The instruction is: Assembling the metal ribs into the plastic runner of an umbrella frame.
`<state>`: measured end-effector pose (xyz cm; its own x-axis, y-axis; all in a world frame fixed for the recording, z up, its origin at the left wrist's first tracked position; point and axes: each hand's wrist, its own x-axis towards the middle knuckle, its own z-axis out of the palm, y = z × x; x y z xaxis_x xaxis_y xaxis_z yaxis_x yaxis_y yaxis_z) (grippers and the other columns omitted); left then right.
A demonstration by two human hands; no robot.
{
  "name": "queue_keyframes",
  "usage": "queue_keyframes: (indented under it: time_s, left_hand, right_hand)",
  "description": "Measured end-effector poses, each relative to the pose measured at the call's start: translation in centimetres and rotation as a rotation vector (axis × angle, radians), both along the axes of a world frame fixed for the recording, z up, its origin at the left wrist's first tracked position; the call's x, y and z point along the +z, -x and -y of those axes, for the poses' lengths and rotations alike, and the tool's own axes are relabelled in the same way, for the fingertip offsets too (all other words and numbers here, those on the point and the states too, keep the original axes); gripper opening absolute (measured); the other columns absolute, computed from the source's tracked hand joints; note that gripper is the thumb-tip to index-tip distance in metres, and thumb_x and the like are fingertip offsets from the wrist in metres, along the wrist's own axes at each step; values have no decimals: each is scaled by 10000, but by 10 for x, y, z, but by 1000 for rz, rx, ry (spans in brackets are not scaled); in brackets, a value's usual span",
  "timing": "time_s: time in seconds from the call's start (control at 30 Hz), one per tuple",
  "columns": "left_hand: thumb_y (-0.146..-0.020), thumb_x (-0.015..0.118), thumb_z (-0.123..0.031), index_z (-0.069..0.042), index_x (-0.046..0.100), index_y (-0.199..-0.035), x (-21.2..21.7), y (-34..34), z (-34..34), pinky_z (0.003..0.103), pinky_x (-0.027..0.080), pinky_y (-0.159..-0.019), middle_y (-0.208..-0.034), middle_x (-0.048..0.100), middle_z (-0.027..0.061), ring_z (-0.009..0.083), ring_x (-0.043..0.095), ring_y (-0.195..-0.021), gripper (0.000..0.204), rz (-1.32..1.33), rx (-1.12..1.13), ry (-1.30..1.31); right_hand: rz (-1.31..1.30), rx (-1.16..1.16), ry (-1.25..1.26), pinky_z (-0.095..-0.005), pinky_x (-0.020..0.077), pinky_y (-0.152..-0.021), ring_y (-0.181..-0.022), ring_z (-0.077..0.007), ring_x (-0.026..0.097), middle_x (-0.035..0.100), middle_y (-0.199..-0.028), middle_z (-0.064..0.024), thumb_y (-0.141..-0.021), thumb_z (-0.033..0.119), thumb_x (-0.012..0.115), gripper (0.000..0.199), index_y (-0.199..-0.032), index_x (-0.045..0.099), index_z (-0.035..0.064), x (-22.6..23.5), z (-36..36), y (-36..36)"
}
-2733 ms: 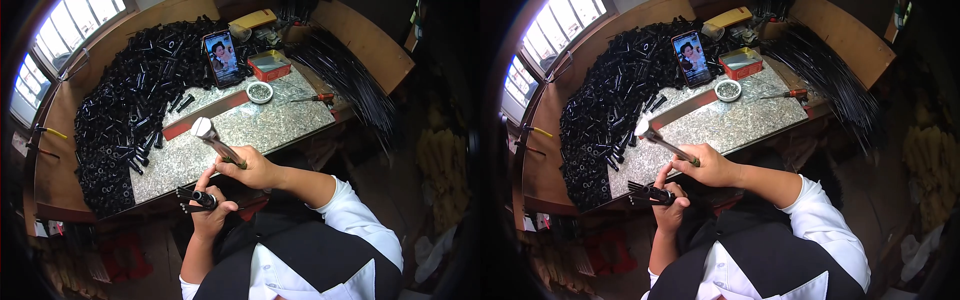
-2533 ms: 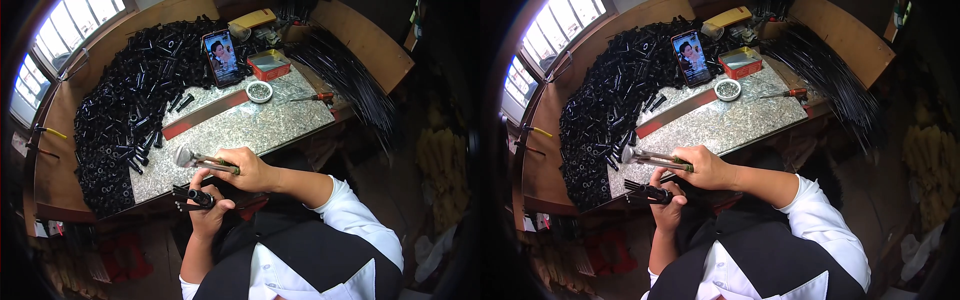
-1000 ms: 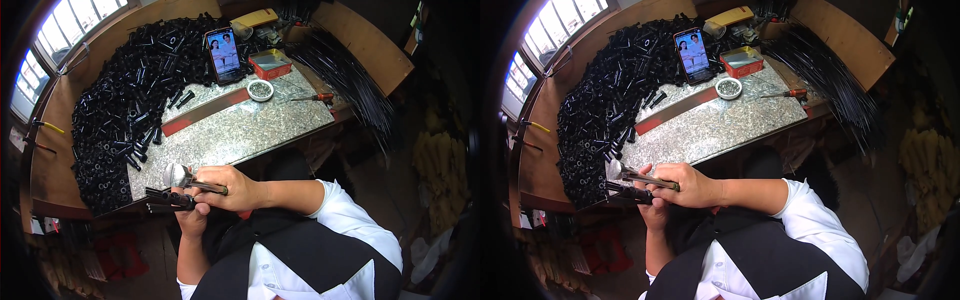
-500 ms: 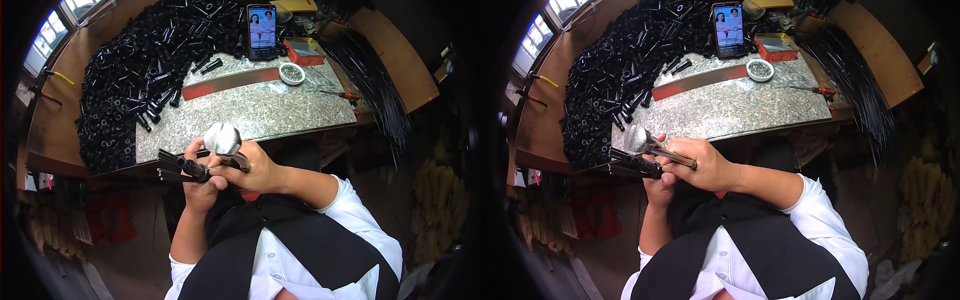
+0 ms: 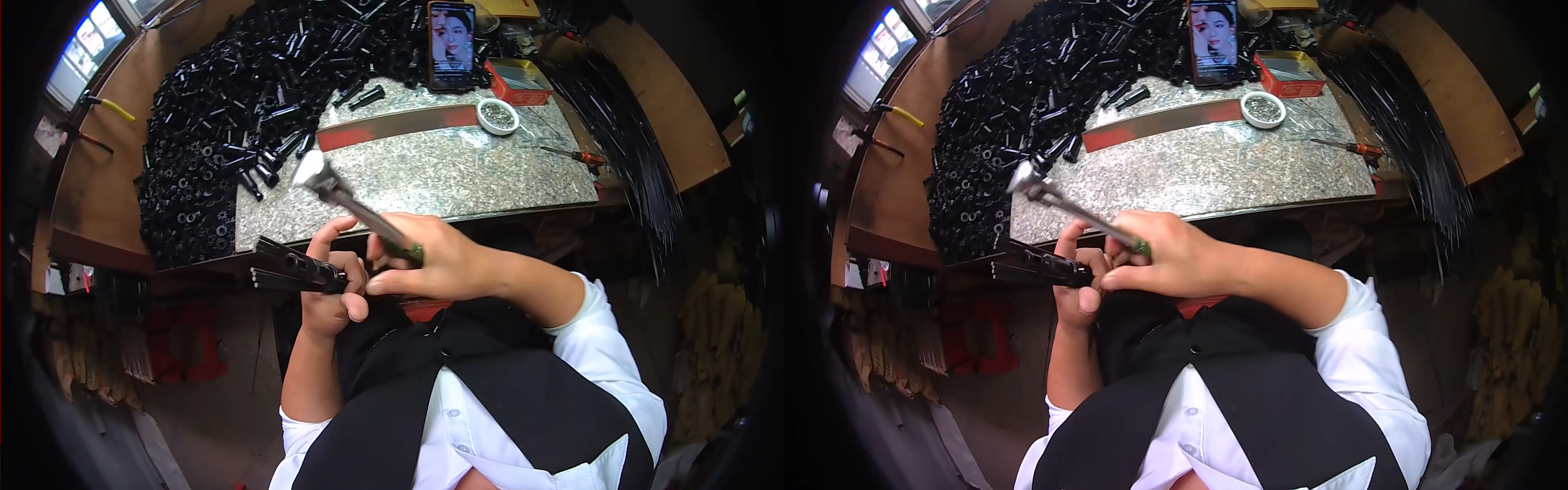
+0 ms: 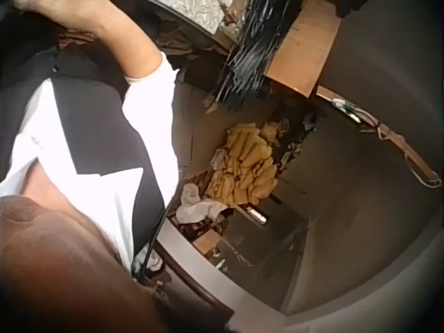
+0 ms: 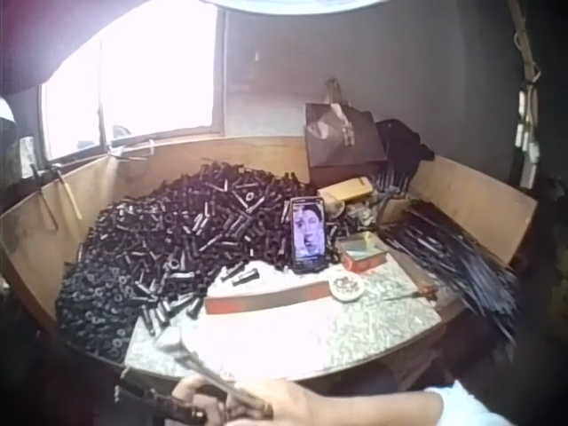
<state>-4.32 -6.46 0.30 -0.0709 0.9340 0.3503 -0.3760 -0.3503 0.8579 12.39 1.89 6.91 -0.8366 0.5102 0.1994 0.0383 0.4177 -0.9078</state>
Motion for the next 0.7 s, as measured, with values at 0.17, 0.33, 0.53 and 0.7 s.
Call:
queue_keyframes:
  time_s: [0.17,0.33,0.53,0.7]
  left_hand:
    - [-654,792,-471,76,385,-1269,-1,17,0,202,296,-452,-535,353,-72,32,357,-463,918,57,14,13]
    - [-667,781,-530,72,486,-1144,-8,25,3,200,315,-455,-565,422,-55,37,403,-482,823,-57,49,59]
    - [-568,841,-482,10,613,-1011,0,16,-1,205,394,-670,-920,597,14,58,510,-781,701,-22,-41,176]
    - [-579,842,-473,8,611,-1012,0,16,-1,235,435,-732,-942,609,30,95,556,-843,688,-28,-94,183]
  right_hand:
    - [170,52,-159,-298,446,-578,-630,-181,559,569,-790,-84,-765,109,712,415,-1124,523,20,1,-10,-40]
    - [309,-52,-791,-346,464,-522,-593,-235,558,521,-741,-76,-692,47,692,689,-1335,447,31,8,1,-58]
    - [301,-130,-951,-323,434,-476,-556,-190,526,459,-677,-50,-668,34,665,668,-1313,491,34,6,5,-57]
    - [294,-180,-1117,-321,369,-489,-578,-182,457,422,-686,-44,-681,57,644,637,-1306,519,61,5,1,-58]
